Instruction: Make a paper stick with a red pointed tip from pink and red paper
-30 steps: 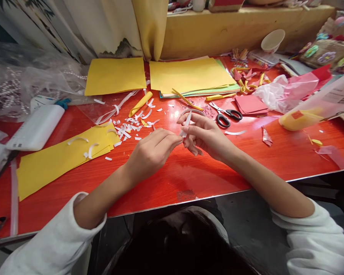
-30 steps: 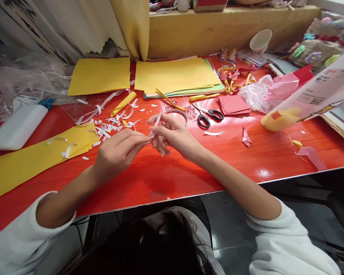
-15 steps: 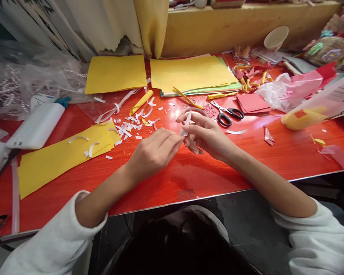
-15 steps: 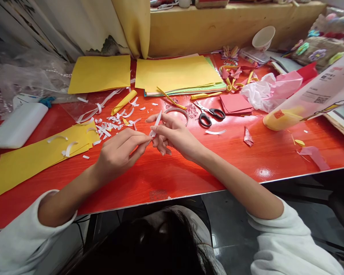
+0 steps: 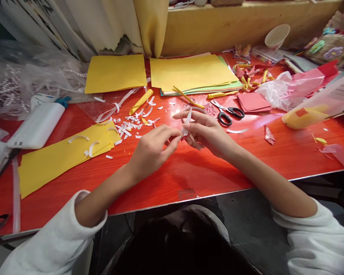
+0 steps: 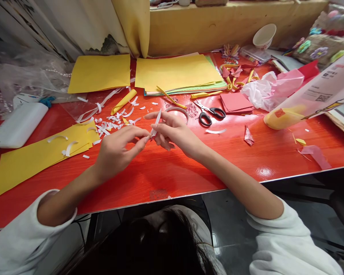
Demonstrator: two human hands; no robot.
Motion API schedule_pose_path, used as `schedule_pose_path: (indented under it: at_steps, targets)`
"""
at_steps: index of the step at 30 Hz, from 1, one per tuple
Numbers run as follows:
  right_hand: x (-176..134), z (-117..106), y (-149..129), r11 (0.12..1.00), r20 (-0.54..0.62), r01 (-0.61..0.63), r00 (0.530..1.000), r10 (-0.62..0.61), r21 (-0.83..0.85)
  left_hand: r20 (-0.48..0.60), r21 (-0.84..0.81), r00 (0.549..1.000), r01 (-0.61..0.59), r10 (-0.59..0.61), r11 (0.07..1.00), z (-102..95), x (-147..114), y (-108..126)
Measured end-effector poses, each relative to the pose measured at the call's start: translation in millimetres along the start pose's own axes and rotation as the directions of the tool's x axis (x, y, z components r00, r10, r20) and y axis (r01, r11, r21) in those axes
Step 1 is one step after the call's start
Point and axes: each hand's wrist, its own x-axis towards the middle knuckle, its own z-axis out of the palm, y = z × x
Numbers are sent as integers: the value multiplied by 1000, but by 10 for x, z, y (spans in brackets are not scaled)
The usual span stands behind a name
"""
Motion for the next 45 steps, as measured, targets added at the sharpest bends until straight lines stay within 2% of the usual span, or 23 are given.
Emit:
schedule_pose_path:
  at_steps: [5, 9, 20, 23, 26, 28, 31, 34, 36, 39, 42, 45]
  targets:
    - [-10, 0, -18, 999, -16, 3, 1000, -4, -40, 115, -212, 969, 238, -217, 948, -43, 22, 24]
    - [-12, 1, -33, 997, -3, -12, 1000, 11, -77, 200, -316, 925, 372, -322, 873, -62, 44, 48]
    - [-32, 16, -54, 989, 13, -36, 999, 38, -142, 350, -501, 842, 539, -411, 677, -85, 102, 70]
    - [-34, 12, -53, 988, -1, -39, 999, 39, -148, 343, -500, 845, 534, -410, 682, -91, 102, 76]
    - [-29, 7, -60, 990, -51, -65, 997, 59, -125, 295, -477, 882, 470, -369, 743, -100, 94, 70]
    - [-23, 4, -69, 992, -63, -74, 996, 67, -101, 237, -424, 927, 369, -292, 827, -104, 85, 53]
    - [-14, 3, -77, 995, -40, -79, 996, 76, -68, 122, -243, 988, 126, -98, 962, -91, 62, 14]
    - [-11, 6, -74, 992, -17, -113, 994, 112, -49, 54, -57, 996, -69, 72, 996, -59, 35, -16]
    - [-12, 8, -70, 990, 8, -131, 991, 132, -45, 25, 7, 992, -123, 122, 992, -42, 22, -21]
    - [-15, 3, -66, 992, 63, -116, 991, 119, -56, 10, -7, 998, -64, 64, 998, -43, 21, -9]
    - [-17, -11, -59, 991, 149, -98, 983, 111, -95, 48, -121, 993, 112, -107, 986, -70, 38, 6]
    - [-11, -24, -36, 984, 207, -106, 969, 135, -144, 113, -220, 956, 289, -270, 932, -94, 61, 10]
